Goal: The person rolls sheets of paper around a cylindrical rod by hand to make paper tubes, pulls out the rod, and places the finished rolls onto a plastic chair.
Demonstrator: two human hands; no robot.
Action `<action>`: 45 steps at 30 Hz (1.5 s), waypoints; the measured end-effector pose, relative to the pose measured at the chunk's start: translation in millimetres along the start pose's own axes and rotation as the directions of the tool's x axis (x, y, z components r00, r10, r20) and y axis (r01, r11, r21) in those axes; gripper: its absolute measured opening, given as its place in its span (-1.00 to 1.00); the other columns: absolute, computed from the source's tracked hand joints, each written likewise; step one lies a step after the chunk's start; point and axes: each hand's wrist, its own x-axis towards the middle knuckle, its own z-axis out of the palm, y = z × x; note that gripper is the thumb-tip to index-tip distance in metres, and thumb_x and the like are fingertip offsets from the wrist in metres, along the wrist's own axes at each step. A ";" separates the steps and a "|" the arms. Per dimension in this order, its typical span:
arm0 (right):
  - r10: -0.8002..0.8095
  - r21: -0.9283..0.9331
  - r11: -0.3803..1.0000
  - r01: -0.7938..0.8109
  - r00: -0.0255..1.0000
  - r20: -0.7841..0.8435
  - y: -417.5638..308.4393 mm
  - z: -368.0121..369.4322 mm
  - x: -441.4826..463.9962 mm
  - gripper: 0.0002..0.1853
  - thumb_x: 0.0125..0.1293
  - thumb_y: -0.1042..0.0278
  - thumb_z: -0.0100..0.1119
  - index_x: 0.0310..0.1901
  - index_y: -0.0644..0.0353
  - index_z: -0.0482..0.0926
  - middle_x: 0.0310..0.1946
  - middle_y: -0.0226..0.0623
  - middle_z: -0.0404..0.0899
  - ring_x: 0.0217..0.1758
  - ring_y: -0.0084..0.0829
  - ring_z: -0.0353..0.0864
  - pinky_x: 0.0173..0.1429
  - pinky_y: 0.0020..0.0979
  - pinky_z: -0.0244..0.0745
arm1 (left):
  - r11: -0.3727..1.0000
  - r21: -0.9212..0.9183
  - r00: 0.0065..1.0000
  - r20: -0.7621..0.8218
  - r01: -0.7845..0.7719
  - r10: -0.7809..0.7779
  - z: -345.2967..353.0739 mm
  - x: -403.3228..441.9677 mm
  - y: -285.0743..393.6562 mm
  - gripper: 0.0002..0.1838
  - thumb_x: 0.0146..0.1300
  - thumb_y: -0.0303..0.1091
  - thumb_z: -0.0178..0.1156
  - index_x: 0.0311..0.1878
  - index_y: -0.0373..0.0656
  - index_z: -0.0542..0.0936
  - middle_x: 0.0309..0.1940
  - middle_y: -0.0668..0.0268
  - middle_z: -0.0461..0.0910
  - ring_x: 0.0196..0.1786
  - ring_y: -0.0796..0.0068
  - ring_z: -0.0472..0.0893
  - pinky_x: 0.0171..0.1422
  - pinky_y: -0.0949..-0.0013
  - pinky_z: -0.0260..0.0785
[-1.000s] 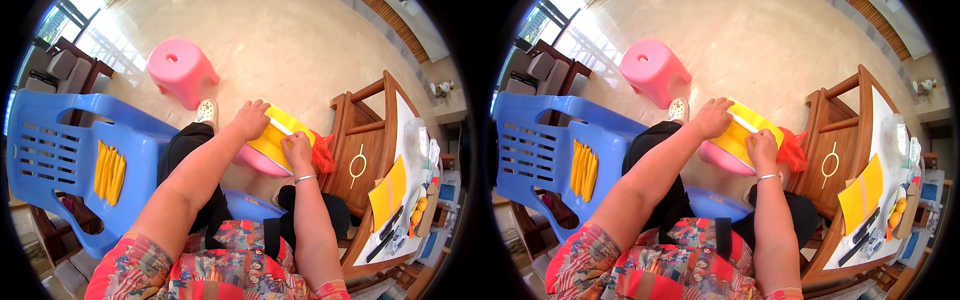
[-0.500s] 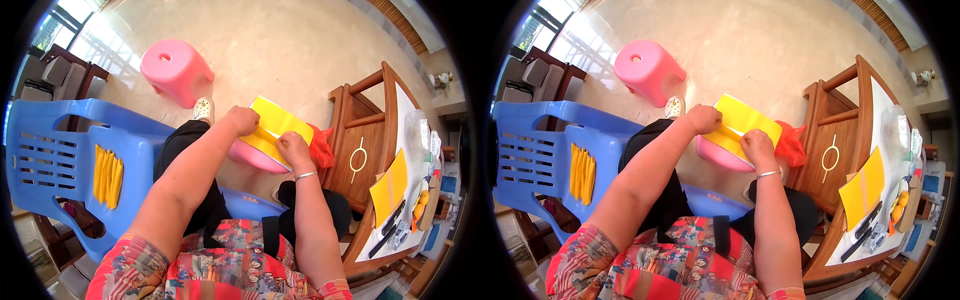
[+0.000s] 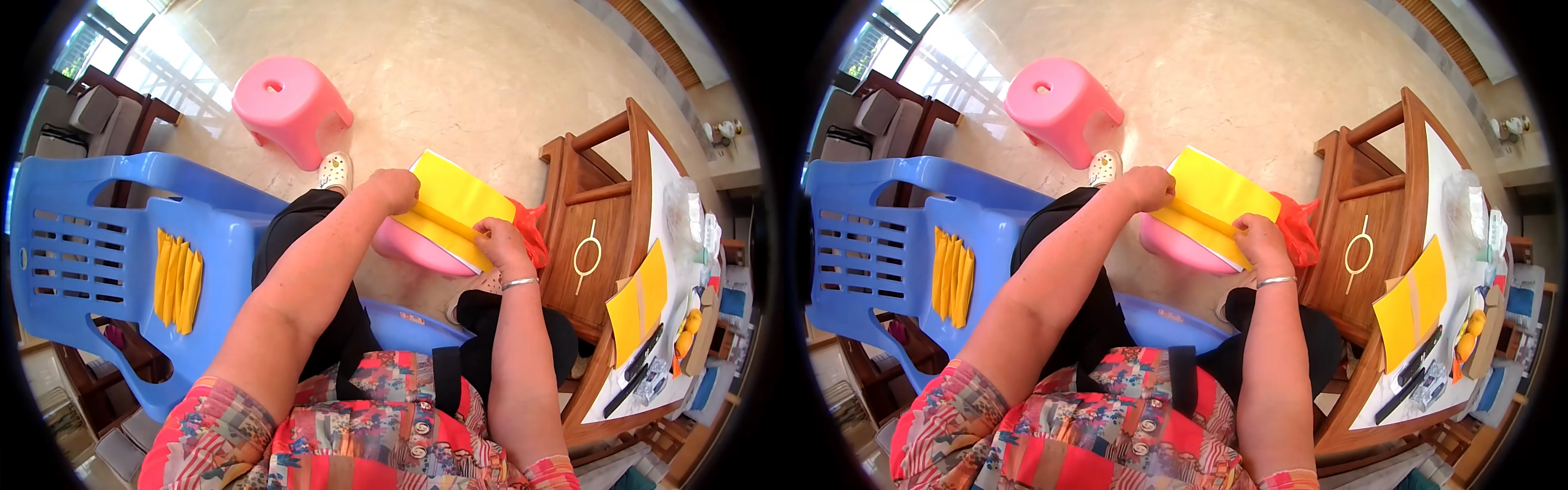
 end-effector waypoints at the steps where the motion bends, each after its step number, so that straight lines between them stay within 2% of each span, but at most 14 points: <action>1: 0.024 0.001 1.000 -0.024 1.000 0.018 0.8 -1.0 0.6 -0.79 0.27 0.34 0.30 -0.10 0.17 0.78 -0.09 -0.05 0.78 0.03 -0.10 0.77 0.16 -0.21 0.63 | 1.000 -0.005 1.000 0.001 -0.001 0.001 0.5 0.2 -0.6 -0.71 0.31 -0.24 0.13 -0.09 -0.07 0.79 -0.07 0.17 0.78 0.02 0.11 0.74 0.17 0.13 0.57; 4: 0.055 0.039 0.998 -0.055 0.998 0.009 3.4 0.4 1.2 -0.79 0.27 0.33 0.32 -0.12 0.18 0.79 -0.15 -0.05 0.79 -0.04 -0.12 0.79 0.12 -0.22 0.64 | 0.999 -0.040 1.000 0.001 -0.025 0.025 2.0 -0.1 -4.2 -0.71 0.31 -0.24 0.14 -0.09 -0.11 0.79 -0.09 0.14 0.78 0.01 0.10 0.74 0.16 0.12 0.57; 10: 0.060 0.155 0.987 -0.048 0.996 -0.072 16.6 13.2 6.8 -0.78 0.32 0.26 0.33 -0.11 0.18 0.79 -0.15 -0.05 0.79 -0.05 -0.15 0.79 0.11 -0.24 0.63 | 0.999 -0.037 0.998 -0.061 -0.006 0.004 10.5 5.7 -6.2 -0.70 0.31 -0.23 0.10 -0.12 -0.12 0.77 -0.10 0.10 0.77 0.00 0.06 0.73 0.14 0.11 0.57; 16: 0.075 0.098 0.993 -0.065 0.992 -0.105 22.9 22.2 11.6 -0.76 0.36 0.21 0.30 -0.08 0.15 0.79 -0.10 -0.07 0.78 -0.01 -0.11 0.78 0.14 -0.20 0.63 | 0.998 -0.035 0.991 -0.123 0.044 -0.048 21.2 13.6 -5.2 -0.69 0.34 -0.19 0.10 -0.07 -0.09 0.76 -0.09 0.14 0.78 0.01 0.09 0.73 0.14 0.10 0.57; 25: 0.120 0.045 0.992 -0.117 0.989 -0.091 18.6 22.2 13.6 -0.74 0.36 0.18 0.27 -0.09 0.13 0.79 -0.07 -0.06 0.78 0.02 -0.07 0.77 0.15 -0.17 0.63 | 0.997 -0.061 0.991 -0.124 0.049 -0.056 20.1 13.7 -4.1 -0.70 0.35 -0.14 0.14 -0.04 -0.01 0.77 -0.06 0.21 0.78 0.05 0.15 0.74 0.15 0.13 0.58; 28: 0.148 0.053 0.988 -0.143 0.985 -0.088 12.7 19.7 10.7 -0.74 0.35 0.19 0.26 -0.10 0.13 0.79 -0.08 -0.07 0.78 0.02 -0.07 0.77 0.15 -0.17 0.63 | 0.990 -0.107 0.987 -0.119 0.092 -0.105 17.6 11.5 -3.5 -0.71 0.35 -0.13 0.14 -0.06 -0.01 0.76 -0.07 0.20 0.78 0.05 0.15 0.74 0.14 0.14 0.58; 29: 0.149 0.053 0.988 -0.145 0.984 -0.092 11.1 19.8 9.9 -0.75 0.35 0.19 0.26 -0.10 0.14 0.79 -0.08 -0.07 0.78 0.02 -0.07 0.77 0.15 -0.17 0.63 | 0.982 -0.131 0.973 -0.168 0.138 -0.160 17.1 11.3 -4.3 -0.71 0.35 -0.13 0.15 -0.05 0.00 0.76 -0.06 0.20 0.78 0.05 0.15 0.74 0.15 0.13 0.58; 31: 0.153 0.055 0.987 -0.148 0.983 -0.100 11.6 20.6 10.0 -0.75 0.35 0.20 0.26 -0.11 0.15 0.79 -0.08 -0.07 0.78 0.02 -0.08 0.77 0.15 -0.17 0.63 | 0.956 -0.186 0.928 -0.258 0.225 -0.269 17.7 15.5 -11.9 -0.72 0.35 -0.13 0.16 -0.05 0.01 0.76 -0.06 0.20 0.78 0.06 0.14 0.74 0.16 0.12 0.57; 34: 0.139 0.034 0.990 -0.136 0.985 -0.104 14.7 22.8 12.6 -0.75 0.35 0.20 0.26 -0.11 0.16 0.79 -0.07 -0.08 0.78 0.03 -0.08 0.76 0.15 -0.18 0.63 | 0.876 -0.373 0.824 -0.357 0.305 -0.439 5.9 20.3 -31.3 -0.72 0.34 -0.15 0.16 -0.03 0.03 0.77 -0.05 0.19 0.78 0.06 0.11 0.74 0.16 0.09 0.57; 37: 0.143 0.041 0.989 -0.140 0.984 -0.108 14.8 23.2 13.0 -0.75 0.34 0.21 0.26 -0.12 0.16 0.79 -0.07 -0.08 0.78 0.03 -0.07 0.76 0.16 -0.18 0.63 | 0.892 -0.316 0.870 -0.271 0.323 -0.412 -9.9 6.4 -35.3 -0.73 0.34 -0.20 0.15 -0.03 0.03 0.77 -0.05 0.17 0.78 0.06 0.09 0.74 0.17 0.07 0.57; 38: 0.151 0.044 0.988 -0.147 0.982 -0.109 14.0 23.1 13.7 -0.75 0.34 0.20 0.26 -0.13 0.15 0.79 -0.07 -0.08 0.78 0.04 -0.07 0.76 0.16 -0.18 0.63 | 0.922 -0.287 0.889 -0.302 0.260 -0.345 -9.7 -0.6 -33.4 -0.74 0.32 -0.26 0.16 -0.05 0.00 0.77 -0.06 0.15 0.78 0.03 0.07 0.74 0.15 0.10 0.58; 41: 0.169 0.051 0.985 -0.165 0.979 -0.113 14.4 25.9 13.7 -0.75 0.34 0.19 0.27 -0.12 0.13 0.80 -0.07 -0.09 0.78 0.04 -0.08 0.76 0.17 -0.19 0.63 | 0.928 -0.290 0.927 -0.219 0.235 -0.303 -6.1 -7.5 -26.6 -0.76 0.28 -0.30 0.20 -0.08 -0.05 0.78 -0.08 0.13 0.79 0.01 0.10 0.75 0.15 0.16 0.59; 44: 0.174 0.037 0.985 -0.170 0.977 -0.123 12.7 24.6 12.6 -0.75 0.33 0.18 0.28 -0.11 0.11 0.80 -0.06 -0.09 0.79 0.05 -0.09 0.76 0.18 -0.19 0.63 | 0.934 -0.207 0.945 -0.089 0.292 -0.316 19.8 19.4 -35.9 -0.76 0.26 -0.31 0.23 -0.08 -0.07 0.80 -0.08 0.13 0.79 0.02 0.15 0.76 0.14 0.19 0.59; 45: 0.179 0.027 0.984 -0.177 0.976 -0.123 10.9 22.8 10.7 -0.75 0.33 0.17 0.28 -0.11 0.11 0.81 -0.06 -0.09 0.79 0.05 -0.09 0.76 0.18 -0.19 0.63 | 0.941 -0.196 0.956 -0.041 0.276 -0.289 17.8 17.6 -33.1 -0.74 0.26 -0.33 0.22 -0.08 -0.14 0.79 -0.04 0.04 0.77 0.07 0.09 0.74 0.18 0.16 0.58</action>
